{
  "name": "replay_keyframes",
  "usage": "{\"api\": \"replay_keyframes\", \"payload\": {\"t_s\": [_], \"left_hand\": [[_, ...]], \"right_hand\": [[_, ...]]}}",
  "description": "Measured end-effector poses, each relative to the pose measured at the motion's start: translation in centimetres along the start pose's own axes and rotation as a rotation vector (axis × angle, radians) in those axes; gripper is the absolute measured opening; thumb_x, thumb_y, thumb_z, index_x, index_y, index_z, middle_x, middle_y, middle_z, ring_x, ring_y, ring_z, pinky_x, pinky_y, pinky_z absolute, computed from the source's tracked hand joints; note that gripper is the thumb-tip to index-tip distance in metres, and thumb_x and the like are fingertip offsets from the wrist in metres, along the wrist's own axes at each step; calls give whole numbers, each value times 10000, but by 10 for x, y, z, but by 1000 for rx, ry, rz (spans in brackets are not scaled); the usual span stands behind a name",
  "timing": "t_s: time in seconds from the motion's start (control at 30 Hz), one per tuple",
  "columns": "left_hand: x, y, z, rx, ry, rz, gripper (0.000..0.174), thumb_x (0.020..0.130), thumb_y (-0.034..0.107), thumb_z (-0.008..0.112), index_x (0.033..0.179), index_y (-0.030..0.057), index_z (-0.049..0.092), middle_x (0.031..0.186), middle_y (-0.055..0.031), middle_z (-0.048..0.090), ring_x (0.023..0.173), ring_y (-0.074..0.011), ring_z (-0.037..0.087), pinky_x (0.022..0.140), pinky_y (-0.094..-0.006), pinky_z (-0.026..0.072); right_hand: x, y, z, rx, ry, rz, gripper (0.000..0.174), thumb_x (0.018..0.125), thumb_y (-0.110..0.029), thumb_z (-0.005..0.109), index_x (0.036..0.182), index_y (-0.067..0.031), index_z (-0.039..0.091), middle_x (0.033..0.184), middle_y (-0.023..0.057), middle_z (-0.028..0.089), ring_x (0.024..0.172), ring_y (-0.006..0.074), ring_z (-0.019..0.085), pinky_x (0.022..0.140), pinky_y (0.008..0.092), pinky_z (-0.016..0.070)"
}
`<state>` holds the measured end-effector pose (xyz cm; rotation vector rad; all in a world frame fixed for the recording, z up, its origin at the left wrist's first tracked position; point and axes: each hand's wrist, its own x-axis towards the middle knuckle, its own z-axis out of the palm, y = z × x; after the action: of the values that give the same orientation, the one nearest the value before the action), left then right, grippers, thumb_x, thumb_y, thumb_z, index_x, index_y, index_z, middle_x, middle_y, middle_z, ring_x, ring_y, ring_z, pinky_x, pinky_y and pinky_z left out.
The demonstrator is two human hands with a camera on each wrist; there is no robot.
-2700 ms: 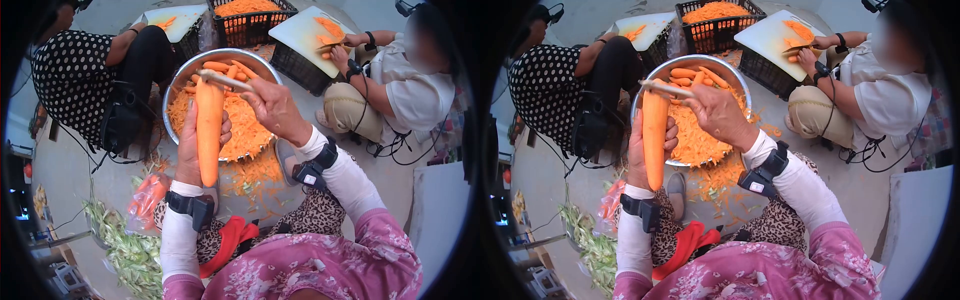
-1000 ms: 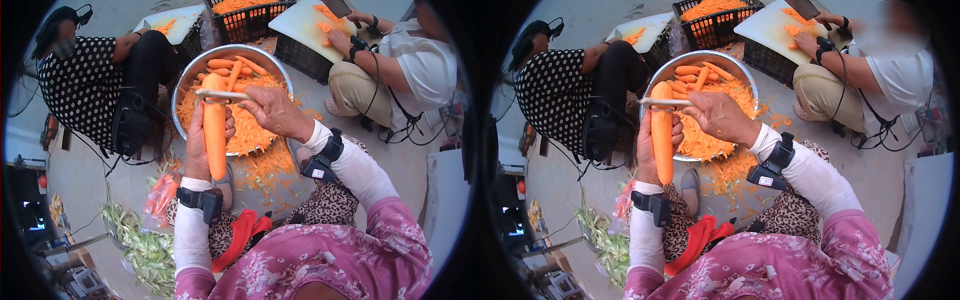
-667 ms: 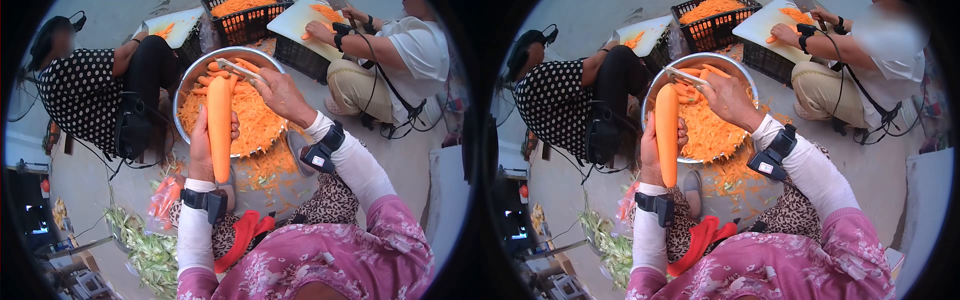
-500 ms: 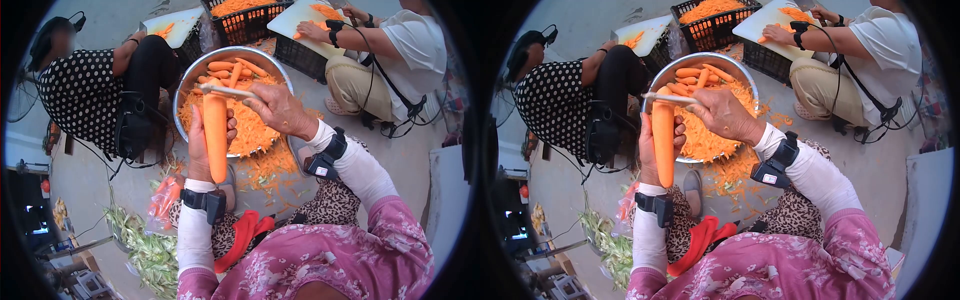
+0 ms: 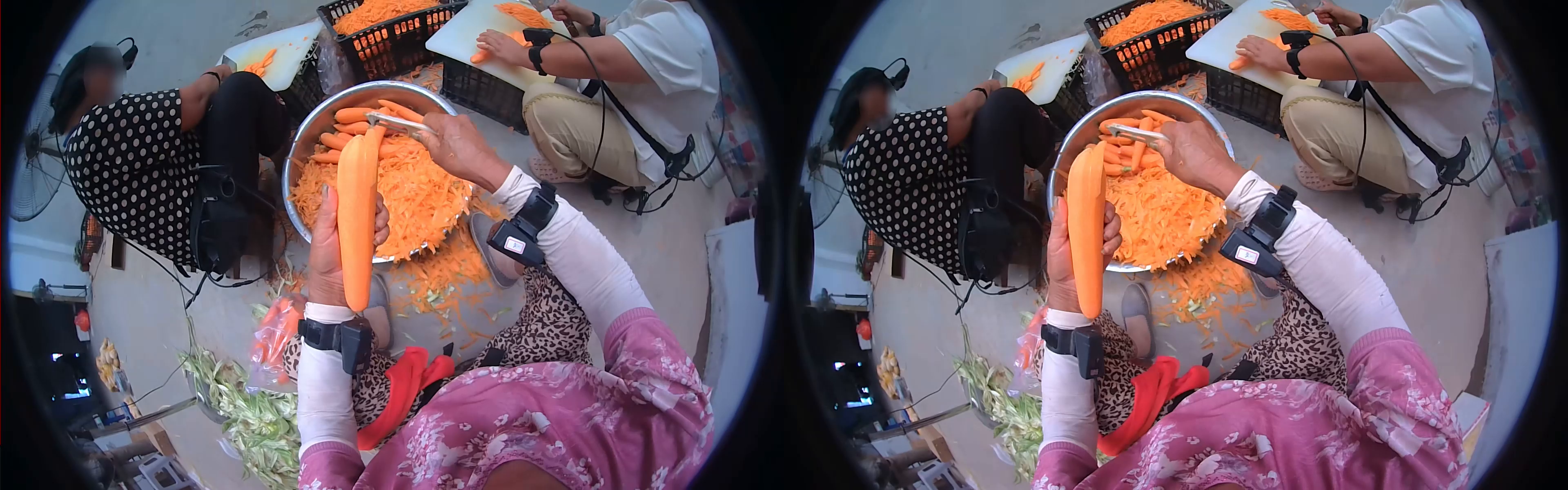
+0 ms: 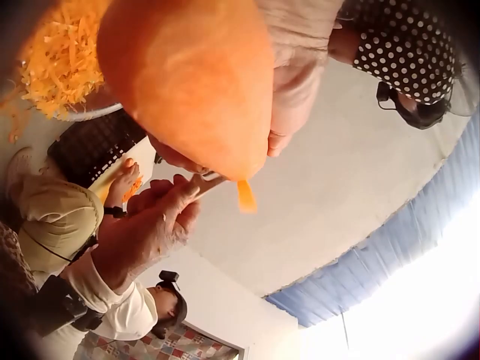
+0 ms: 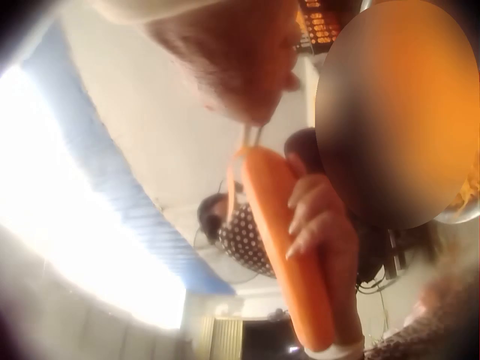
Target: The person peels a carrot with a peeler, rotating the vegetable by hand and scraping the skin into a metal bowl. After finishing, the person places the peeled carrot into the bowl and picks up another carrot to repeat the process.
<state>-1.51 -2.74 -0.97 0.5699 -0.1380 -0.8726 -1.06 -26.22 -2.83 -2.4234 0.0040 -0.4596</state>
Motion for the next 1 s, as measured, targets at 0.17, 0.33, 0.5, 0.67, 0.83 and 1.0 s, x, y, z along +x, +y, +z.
{"api": "replay_keyframes", "payload": {"t_s": [0.17, 0.33, 0.5, 0.67, 0.83, 1.0], "left_hand": [[2, 2, -3, -57, 124, 78, 532, 955, 492, 377, 1171, 15, 470, 915, -122, 491, 739, -186, 450, 576, -257, 422], [3, 4, -8, -170, 153, 57, 574, 949, 538, 339, 1105, 8, 497, 880, -115, 517, 741, -195, 478, 556, -276, 414], [1, 6, 0, -171, 257, 54, 559, 938, 545, 372, 1111, 27, 494, 844, -102, 497, 701, -171, 451, 511, -256, 396], [-1, 1, -4, -148, -5, -46, 494, 940, 511, 403, 1092, 53, 508, 834, -90, 478, 676, -170, 429, 499, -245, 382], [3, 0, -1, -21, 141, 32, 529, 953, 499, 373, 1194, 34, 451, 845, -93, 452, 674, -164, 413, 537, -245, 399], [6, -1, -7, -24, 153, 54, 521, 958, 504, 349, 1116, 30, 493, 861, -119, 506, 699, -187, 463, 575, -279, 414]], "right_hand": [[-9, -35, -19, 157, 64, -30, 202, 867, -182, 570, 845, 18, 549, 704, 199, 553, 653, 361, 560, 571, 405, 418], [-34, -63, -14, 310, -115, -292, 203, 865, -201, 602, 844, -11, 535, 683, 170, 510, 649, 330, 556, 565, 383, 414], [-39, -59, -1, 334, -137, -414, 179, 859, -181, 597, 839, -16, 530, 687, 160, 515, 646, 361, 541, 571, 411, 418], [-7, -14, 1, 48, 20, -199, 195, 850, -187, 594, 830, 0, 543, 678, 186, 528, 662, 379, 550, 580, 417, 428], [4, -5, -10, 11, -3, 5, 192, 850, -186, 579, 857, 5, 586, 675, 192, 550, 629, 352, 554, 587, 414, 433], [-11, -31, -11, 253, 14, -170, 180, 864, -189, 583, 879, -10, 596, 641, 170, 529, 575, 281, 535, 560, 372, 430]]}}
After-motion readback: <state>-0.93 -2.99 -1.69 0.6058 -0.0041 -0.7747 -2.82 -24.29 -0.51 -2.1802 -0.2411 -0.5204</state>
